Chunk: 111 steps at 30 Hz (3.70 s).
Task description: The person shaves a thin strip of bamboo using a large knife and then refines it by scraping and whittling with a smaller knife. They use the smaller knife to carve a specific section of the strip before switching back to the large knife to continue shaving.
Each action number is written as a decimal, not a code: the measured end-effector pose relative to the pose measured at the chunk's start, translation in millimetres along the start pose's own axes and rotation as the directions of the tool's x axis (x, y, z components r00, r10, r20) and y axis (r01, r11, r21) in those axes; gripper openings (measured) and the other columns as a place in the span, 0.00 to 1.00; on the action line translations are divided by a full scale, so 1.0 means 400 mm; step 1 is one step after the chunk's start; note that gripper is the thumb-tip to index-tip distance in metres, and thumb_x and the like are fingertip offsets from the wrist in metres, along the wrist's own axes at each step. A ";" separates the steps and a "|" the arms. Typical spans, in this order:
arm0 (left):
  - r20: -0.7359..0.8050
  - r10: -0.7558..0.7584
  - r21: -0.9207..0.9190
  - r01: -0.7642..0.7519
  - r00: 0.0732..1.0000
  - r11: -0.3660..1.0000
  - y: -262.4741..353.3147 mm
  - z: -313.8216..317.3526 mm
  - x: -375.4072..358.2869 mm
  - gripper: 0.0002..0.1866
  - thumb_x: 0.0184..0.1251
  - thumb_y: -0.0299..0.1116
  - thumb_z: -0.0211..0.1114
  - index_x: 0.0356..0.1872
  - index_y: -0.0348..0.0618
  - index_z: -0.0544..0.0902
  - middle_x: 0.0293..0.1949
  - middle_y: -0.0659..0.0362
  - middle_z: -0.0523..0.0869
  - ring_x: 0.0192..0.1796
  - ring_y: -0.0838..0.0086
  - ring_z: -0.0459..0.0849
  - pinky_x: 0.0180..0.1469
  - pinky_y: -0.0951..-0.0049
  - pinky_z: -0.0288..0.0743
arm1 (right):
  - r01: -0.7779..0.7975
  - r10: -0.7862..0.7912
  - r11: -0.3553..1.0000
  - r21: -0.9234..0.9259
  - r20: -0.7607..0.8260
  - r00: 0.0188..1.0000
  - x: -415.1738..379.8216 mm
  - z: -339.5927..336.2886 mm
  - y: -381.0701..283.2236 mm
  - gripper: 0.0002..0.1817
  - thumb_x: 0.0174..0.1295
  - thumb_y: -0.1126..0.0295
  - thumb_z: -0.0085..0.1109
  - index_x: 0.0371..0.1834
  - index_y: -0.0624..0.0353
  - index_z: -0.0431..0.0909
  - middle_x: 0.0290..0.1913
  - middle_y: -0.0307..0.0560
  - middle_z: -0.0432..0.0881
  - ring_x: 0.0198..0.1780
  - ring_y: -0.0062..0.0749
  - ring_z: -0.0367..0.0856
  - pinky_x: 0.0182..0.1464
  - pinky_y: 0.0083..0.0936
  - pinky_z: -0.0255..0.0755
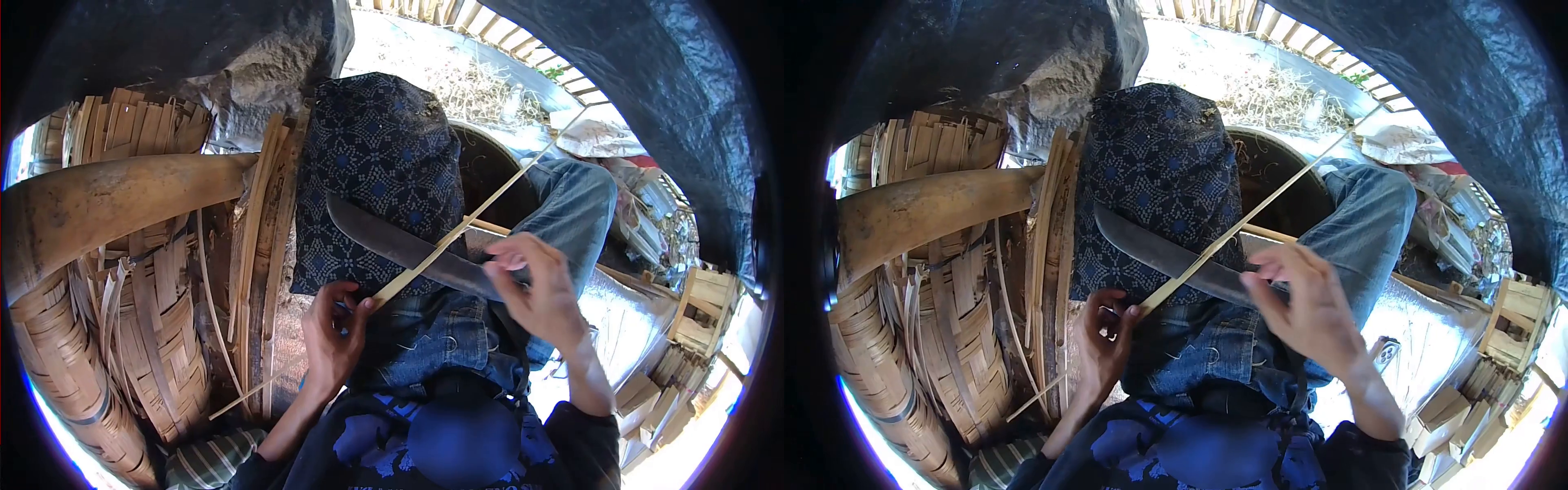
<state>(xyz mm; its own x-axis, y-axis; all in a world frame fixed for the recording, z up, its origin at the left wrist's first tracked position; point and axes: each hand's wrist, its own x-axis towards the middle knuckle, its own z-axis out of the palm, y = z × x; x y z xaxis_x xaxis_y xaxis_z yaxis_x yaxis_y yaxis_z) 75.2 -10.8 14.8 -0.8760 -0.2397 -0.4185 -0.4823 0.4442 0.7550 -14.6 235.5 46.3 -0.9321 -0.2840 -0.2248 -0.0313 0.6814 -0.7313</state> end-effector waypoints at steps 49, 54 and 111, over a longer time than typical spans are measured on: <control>0.578 0.298 0.116 -0.437 0.760 0.892 0.173 0.163 0.383 0.07 0.59 0.32 0.66 0.27 0.38 0.84 0.23 0.56 0.87 0.28 0.71 0.86 0.33 0.72 0.77 | 0.108 -0.057 0.979 0.172 -0.276 0.960 0.017 0.224 -0.025 0.08 0.55 0.77 0.64 0.32 0.66 0.73 0.32 0.48 0.78 0.33 0.38 0.76 0.39 0.32 0.69; 0.547 0.313 0.098 -0.430 0.777 0.897 0.167 0.169 0.379 0.07 0.59 0.32 0.66 0.27 0.39 0.84 0.23 0.57 0.87 0.27 0.72 0.86 0.33 0.72 0.76 | 0.102 -0.055 0.979 0.179 -0.250 0.967 0.016 0.219 -0.028 0.07 0.56 0.77 0.63 0.32 0.66 0.73 0.32 0.48 0.78 0.33 0.38 0.75 0.38 0.32 0.69; 0.631 0.265 0.037 -0.369 0.729 0.929 0.175 0.166 0.408 0.11 0.62 0.38 0.64 0.31 0.39 0.84 0.27 0.58 0.87 0.32 0.72 0.86 0.38 0.73 0.75 | 0.172 -0.106 0.972 0.160 -0.355 0.929 -0.015 0.177 -0.046 0.15 0.50 0.72 0.72 0.32 0.61 0.72 0.29 0.44 0.77 0.38 0.41 0.76 0.46 0.36 0.72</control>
<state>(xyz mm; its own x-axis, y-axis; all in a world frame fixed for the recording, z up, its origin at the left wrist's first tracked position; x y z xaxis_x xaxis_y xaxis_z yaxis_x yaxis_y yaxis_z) -101.2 38.5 -34.4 -0.7632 0.4877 -0.4239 -0.1246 0.5327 0.8371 17.3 176.9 15.5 -0.9906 -0.0965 0.0971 -0.1328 0.5060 -0.8522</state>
